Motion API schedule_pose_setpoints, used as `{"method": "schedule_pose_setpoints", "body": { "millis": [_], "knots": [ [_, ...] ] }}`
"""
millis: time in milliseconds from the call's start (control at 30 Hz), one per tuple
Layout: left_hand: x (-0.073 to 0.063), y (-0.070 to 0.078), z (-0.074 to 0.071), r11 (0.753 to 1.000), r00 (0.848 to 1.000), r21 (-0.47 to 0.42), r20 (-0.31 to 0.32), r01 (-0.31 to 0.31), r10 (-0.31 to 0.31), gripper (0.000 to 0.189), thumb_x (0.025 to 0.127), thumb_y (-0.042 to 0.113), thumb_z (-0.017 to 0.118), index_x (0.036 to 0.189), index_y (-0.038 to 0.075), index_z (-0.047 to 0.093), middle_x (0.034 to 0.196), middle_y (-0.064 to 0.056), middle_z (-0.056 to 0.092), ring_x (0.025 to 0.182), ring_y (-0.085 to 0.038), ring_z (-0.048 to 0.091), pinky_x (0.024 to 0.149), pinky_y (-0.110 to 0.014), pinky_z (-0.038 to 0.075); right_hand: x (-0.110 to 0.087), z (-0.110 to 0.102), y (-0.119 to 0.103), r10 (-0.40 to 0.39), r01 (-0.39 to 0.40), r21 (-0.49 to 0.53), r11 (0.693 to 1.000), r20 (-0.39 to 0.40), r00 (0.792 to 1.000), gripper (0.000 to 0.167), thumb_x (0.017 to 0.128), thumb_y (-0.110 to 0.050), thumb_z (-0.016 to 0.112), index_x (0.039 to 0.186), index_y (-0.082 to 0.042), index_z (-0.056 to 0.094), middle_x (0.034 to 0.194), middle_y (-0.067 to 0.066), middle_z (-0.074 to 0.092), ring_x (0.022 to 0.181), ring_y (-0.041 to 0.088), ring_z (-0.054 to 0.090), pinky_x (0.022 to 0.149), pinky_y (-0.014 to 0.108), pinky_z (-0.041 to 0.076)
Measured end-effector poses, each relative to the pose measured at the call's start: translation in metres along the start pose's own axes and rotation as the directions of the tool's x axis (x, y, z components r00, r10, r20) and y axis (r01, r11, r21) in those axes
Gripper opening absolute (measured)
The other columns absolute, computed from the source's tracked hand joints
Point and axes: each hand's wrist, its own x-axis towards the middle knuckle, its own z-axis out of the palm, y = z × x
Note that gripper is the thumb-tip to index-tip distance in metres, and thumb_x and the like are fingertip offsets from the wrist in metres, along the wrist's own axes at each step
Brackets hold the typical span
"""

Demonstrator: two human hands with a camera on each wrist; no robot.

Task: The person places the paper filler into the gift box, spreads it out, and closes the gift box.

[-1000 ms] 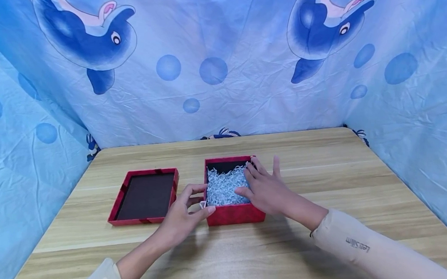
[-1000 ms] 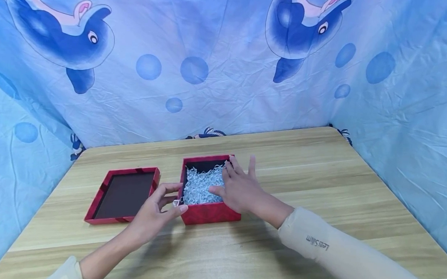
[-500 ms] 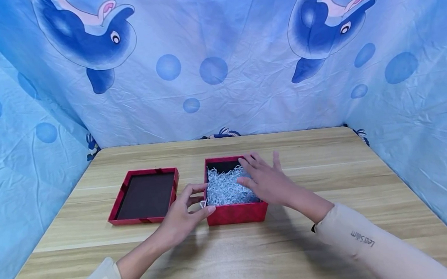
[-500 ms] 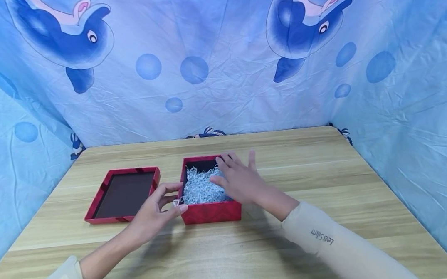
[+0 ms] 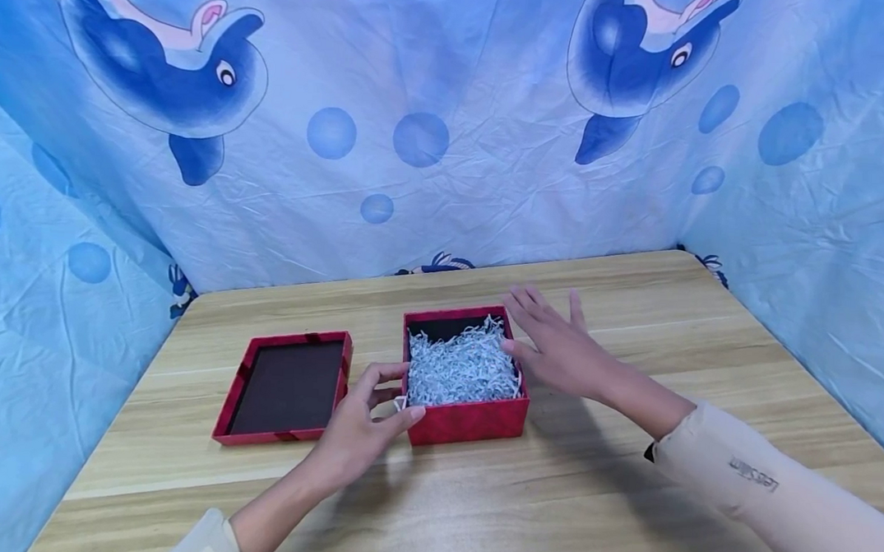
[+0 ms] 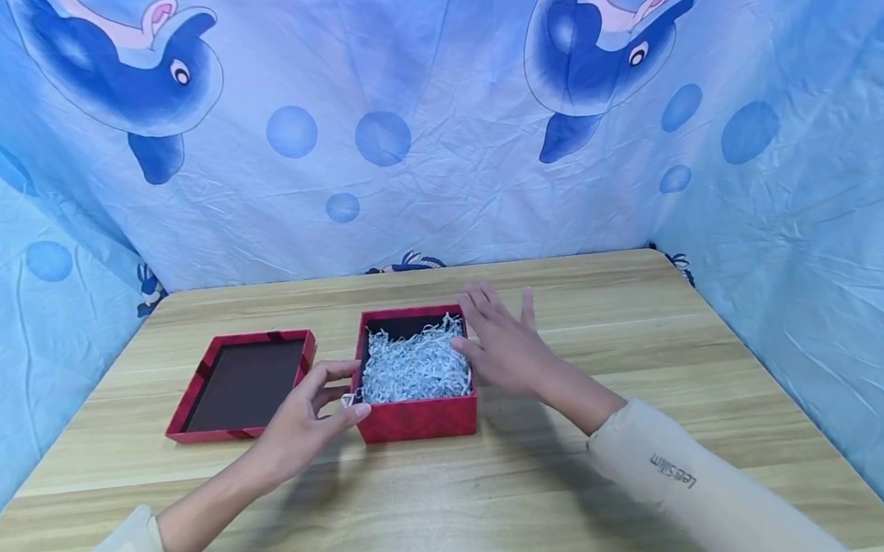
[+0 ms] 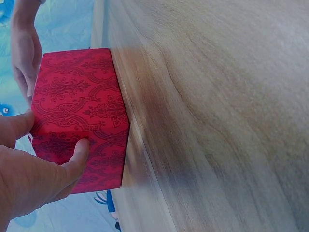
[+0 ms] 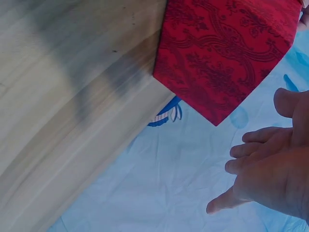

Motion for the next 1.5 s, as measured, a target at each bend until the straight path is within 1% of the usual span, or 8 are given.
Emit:
{"method": "schedule_pose_setpoints", "body": {
  "millis": [233,467,567,800,900,1033,1267,1500],
  "knots": [
    [0.000,0.000,0.000,1.000,1.000,-0.007,-0.001,-0.001,0.001,0.061,0.083,0.021,0.077,0.136,0.019,0.047,0.139,-0.001,0.046,0.121,-0.024,0.053,0.095,-0.044,0.049,-0.003,0.003,0.002,-0.032,0.032,0.007,0.999,0.001,0.999,0.071,0.098,-0.038,0.054,0.153,-0.011,0.019,0.160,0.008,0.012,0.148,0.025,0.001,0.107,0.058,-0.024],
    [0.000,0.000,0.000,1.000,1.000,-0.007,0.001,-0.001,0.001,0.060,0.083,0.022,0.077,0.136,0.019,0.047,0.140,-0.001,0.046,0.121,-0.024,0.053,0.095,-0.045,0.049,0.002,0.008,-0.007,-0.071,0.071,-0.001,0.997,0.062,0.996,0.075,0.095,-0.042,0.057,0.154,-0.014,0.019,0.161,0.006,0.009,0.148,0.024,-0.004,0.107,0.060,-0.021],
    [0.000,0.000,0.000,1.000,1.000,-0.004,0.002,-0.001,0.001,0.061,0.083,0.022,0.076,0.136,0.020,0.047,0.140,-0.001,0.046,0.121,-0.024,0.053,0.095,-0.045,0.050,0.005,0.010,-0.012,-0.105,0.106,-0.005,0.994,0.090,0.990,0.076,0.094,-0.043,0.058,0.154,-0.015,0.020,0.161,0.006,0.009,0.148,0.024,-0.004,0.108,0.060,-0.019],
    [0.000,-0.001,-0.001,1.000,1.000,-0.012,0.008,-0.009,0.009,0.061,0.083,0.023,0.076,0.137,0.019,0.047,0.139,-0.001,0.046,0.120,-0.024,0.053,0.094,-0.044,0.050,0.015,0.014,-0.022,-0.192,0.200,-0.038,0.979,0.153,0.969,0.076,0.095,-0.049,0.053,0.155,-0.018,0.017,0.162,0.003,0.006,0.148,0.024,-0.003,0.112,0.059,-0.014],
    [0.001,-0.001,-0.001,1.000,1.000,-0.012,0.011,-0.010,0.010,0.061,0.083,0.023,0.076,0.137,0.019,0.046,0.140,-0.001,0.046,0.121,-0.024,0.053,0.094,-0.044,0.050,0.019,0.017,-0.025,-0.196,0.205,-0.028,0.978,0.189,0.962,0.077,0.095,-0.052,0.052,0.155,-0.020,0.015,0.162,-0.001,0.002,0.148,0.023,-0.004,0.113,0.057,-0.014],
    [0.001,-0.002,-0.001,1.000,1.000,-0.008,0.011,-0.009,0.009,0.062,0.083,0.023,0.076,0.137,0.019,0.046,0.140,-0.001,0.046,0.121,-0.024,0.053,0.094,-0.044,0.050,0.023,0.020,-0.028,-0.196,0.202,-0.007,0.979,0.225,0.955,0.077,0.095,-0.051,0.052,0.155,-0.020,0.014,0.161,-0.003,0.001,0.147,0.019,-0.005,0.114,0.054,-0.012],
    [0.000,-0.002,-0.001,1.000,1.000,-0.003,0.013,-0.011,0.011,0.061,0.084,0.022,0.075,0.137,0.020,0.046,0.140,-0.001,0.046,0.121,-0.024,0.053,0.094,-0.046,0.050,0.026,0.024,-0.032,-0.192,0.197,0.006,0.980,0.262,0.946,0.078,0.094,-0.051,0.053,0.155,-0.021,0.015,0.162,0.000,0.004,0.148,0.025,-0.001,0.114,0.059,-0.008],
    [-0.002,-0.003,-0.001,1.000,1.000,0.001,0.014,-0.015,0.015,0.061,0.084,0.024,0.076,0.137,0.020,0.046,0.140,-0.001,0.046,0.121,-0.025,0.053,0.095,-0.046,0.049,0.027,0.027,-0.038,-0.188,0.200,-0.011,0.980,0.288,0.939,0.079,0.094,-0.051,0.053,0.155,-0.021,0.014,0.162,0.001,0.004,0.148,0.024,-0.002,0.114,0.060,-0.005]
  ]
}}
